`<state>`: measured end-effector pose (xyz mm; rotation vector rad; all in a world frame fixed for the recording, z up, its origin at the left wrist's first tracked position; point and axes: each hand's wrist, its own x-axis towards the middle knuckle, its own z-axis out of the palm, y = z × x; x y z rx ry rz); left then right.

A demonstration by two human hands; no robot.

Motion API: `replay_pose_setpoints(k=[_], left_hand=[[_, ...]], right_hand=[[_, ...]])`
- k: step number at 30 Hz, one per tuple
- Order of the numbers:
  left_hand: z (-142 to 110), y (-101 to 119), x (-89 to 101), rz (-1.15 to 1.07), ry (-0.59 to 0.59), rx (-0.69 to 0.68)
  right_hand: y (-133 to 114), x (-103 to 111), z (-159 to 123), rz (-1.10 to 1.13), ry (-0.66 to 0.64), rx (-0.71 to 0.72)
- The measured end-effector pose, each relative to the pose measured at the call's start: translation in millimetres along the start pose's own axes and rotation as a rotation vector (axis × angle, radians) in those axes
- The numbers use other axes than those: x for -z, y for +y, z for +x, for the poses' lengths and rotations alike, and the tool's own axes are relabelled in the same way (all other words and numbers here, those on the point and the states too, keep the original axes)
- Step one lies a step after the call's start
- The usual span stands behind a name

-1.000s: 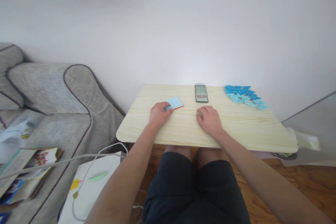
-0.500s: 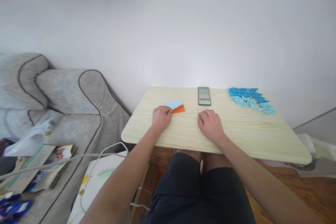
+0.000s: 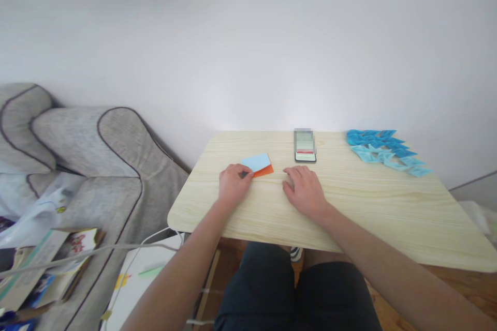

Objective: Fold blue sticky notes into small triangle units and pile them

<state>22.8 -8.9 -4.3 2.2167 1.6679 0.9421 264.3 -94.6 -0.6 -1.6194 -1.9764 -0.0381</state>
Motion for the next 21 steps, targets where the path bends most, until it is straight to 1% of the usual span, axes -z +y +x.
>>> replay_pose_setpoints(k=[5, 8, 10, 13, 17, 21], left_hand=[[-1, 2, 4.3, -0.015, -0.018, -0.064], [-1, 4, 9.5, -0.016, -0.071, -0.140], [0, 5, 12.5, -0.014, -0.108, -0.179], [2, 6, 14.5, -0.010, -0.131, -0.199], [5, 4, 12.7, -0.022, -0.133, -0.188], [6, 2, 10.4, -0.057, -0.119, -0.149]], right_hand=[[-13, -24, 41, 0.029, -0.030, 0.041], [-14, -34, 55, 0.045, -0.051, 0.047], [-13, -37, 58, 0.059, -0.061, 0.047], [-10, -39, 58, 0.083, -0.068, 0.041], [-9, -38, 59, 0.120, -0.072, 0.030], [-8, -37, 59, 0.159, -0.074, 0.016]])
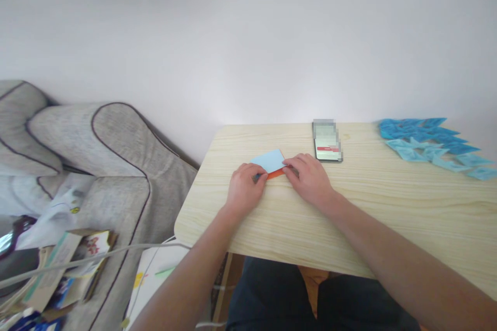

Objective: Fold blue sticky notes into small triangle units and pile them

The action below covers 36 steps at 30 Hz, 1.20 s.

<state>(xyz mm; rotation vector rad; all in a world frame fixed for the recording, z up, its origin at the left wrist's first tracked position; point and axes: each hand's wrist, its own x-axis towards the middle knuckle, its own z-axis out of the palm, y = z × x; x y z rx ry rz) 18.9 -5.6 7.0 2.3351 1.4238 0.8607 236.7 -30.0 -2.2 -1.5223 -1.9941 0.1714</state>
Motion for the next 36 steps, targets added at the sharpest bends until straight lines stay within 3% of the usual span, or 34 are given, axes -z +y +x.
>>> replay_pose_setpoints(k=[16, 20, 23, 27, 29, 31, 36], left_hand=[[3, -6, -4.2, -0.189, 0.025, 0.200], [4, -5, -3.5, -0.204, 0.032, 0.181], [3, 0, 0.9, -0.167, 0.102, 0.107], [-6, 18, 10.2, 0.025, 0.255, -0.199], [-15, 34, 12.3, 0.078, 0.273, -0.290], [-27, 54, 9.9, 0.095, 0.213, -0.330], [-58, 105, -12.2, 0.041, -0.064, -0.368]], right_hand=[[3, 0, 1, 0.102, 0.008, -0.026], [4, -1, 1, 0.110, 0.021, -0.015], [3, -2, 1, 0.154, 0.069, -0.018], [-2, 9, -2, 0.248, 0.210, -0.007], [-5, 23, -10, 0.226, 0.267, 0.050], [-6, 42, -25, 0.144, 0.245, 0.099], [7, 83, -81, 0.019, -0.039, 0.171]])
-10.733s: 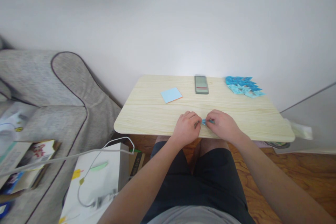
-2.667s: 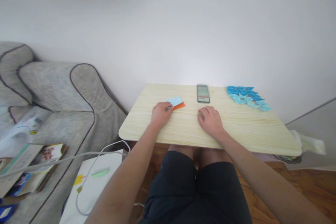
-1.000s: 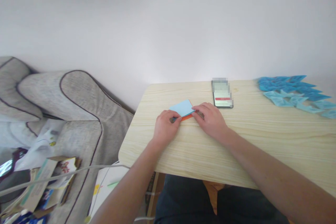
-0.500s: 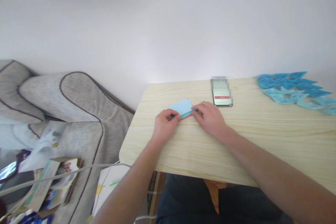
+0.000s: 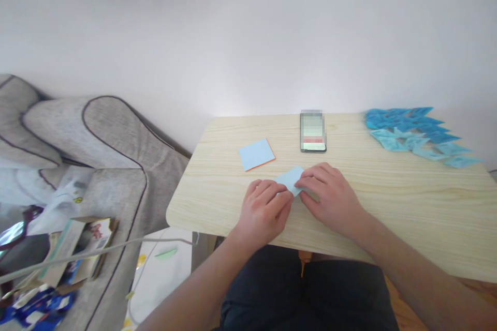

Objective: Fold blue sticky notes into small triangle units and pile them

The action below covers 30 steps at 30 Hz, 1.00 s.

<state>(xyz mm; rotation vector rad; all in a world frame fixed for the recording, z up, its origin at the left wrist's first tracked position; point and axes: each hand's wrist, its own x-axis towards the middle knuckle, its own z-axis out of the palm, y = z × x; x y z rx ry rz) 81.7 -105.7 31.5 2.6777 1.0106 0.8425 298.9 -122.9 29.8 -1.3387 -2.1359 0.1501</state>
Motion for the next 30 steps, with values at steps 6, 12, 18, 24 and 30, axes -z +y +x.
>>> replay_pose_setpoints(k=[6, 12, 18, 24, 30], left_hand=[[0, 39, -15.5, -0.080, -0.125, 0.061], [2, 34, -13.0, -0.111, -0.104, 0.195], [1, 14, -21.0, -0.173, -0.064, 0.204], [8, 16, -19.4, -0.309, 0.008, 0.217], [17, 24, -9.6, -0.460, 0.044, 0.390]], right_hand=[[13, 13, -45, 0.029, -0.078, -0.090], [22, 14, -51, 0.246, 0.036, -0.144], [26, 14, -51, 0.370, 0.047, -0.225], [25, 16, -50, 0.417, 0.040, -0.309], [12, 28, -40, 0.493, 0.007, -0.501]])
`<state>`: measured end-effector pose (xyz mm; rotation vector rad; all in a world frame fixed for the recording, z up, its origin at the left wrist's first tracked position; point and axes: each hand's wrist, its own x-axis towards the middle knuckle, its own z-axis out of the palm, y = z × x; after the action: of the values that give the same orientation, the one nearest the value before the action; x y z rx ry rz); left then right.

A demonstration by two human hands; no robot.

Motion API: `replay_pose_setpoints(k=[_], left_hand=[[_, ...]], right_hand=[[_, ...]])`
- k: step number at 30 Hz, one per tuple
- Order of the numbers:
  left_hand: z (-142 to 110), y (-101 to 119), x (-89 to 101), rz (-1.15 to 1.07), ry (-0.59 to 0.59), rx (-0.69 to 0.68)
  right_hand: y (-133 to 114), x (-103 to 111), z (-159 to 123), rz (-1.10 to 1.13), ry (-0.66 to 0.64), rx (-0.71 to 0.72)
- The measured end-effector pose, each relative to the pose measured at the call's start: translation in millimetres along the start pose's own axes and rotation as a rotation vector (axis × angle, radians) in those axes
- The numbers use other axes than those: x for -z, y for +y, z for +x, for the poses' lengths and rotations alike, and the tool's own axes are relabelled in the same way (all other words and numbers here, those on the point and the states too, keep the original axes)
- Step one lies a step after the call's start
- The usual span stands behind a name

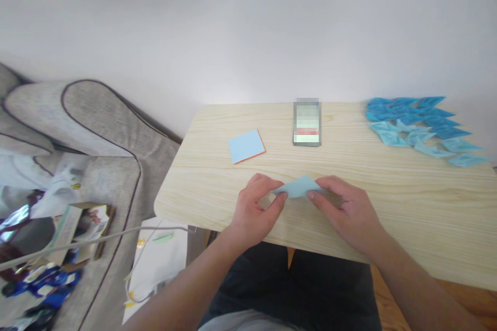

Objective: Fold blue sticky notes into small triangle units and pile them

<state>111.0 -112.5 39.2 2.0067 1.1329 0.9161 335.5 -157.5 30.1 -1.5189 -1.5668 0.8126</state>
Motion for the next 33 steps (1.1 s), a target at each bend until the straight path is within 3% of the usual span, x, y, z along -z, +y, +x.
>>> replay_pose_setpoints(k=[5, 11, 15, 17, 19, 21, 23, 26, 29, 33], left_hand=[[2, -3, -1.9, -0.227, 0.037, 0.215], [2, -17, -9.5, -0.547, 0.032, 0.256], [6, -15, -9.9, -0.514, 0.055, 0.245], [8, -13, -7.4, -0.381, 0.123, 0.159], [8, -11, -3.7, -0.211, 0.170, -0.018], [3, -12, 0.2, -0.048, 0.166, -0.209], [-5, -16, 3.2, 0.083, 0.124, -0.307], [-19, -19, 5.4, 0.196, -0.022, -0.331], [-29, -19, 7.5, 0.230, -0.179, -0.305], [-31, -17, 13.7, 0.228, -0.248, -0.247]], right_hand=[[-9, 0, 3, 0.198, -0.008, -0.175], [-6, -9, 8, 0.343, 0.089, -0.261], [-6, -17, 7, 0.358, 0.144, -0.271], [-9, -18, 4, 0.305, 0.165, -0.229], [-13, -17, 1, 0.217, 0.225, -0.122], [-15, -15, -4, 0.123, 0.275, 0.038], [-14, -12, -10, 0.008, 0.226, 0.191], [-6, -11, -20, -0.187, 0.047, 0.319], [3, -12, -30, -0.308, -0.054, 0.358], [4, -8, -32, -0.403, -0.119, 0.359]])
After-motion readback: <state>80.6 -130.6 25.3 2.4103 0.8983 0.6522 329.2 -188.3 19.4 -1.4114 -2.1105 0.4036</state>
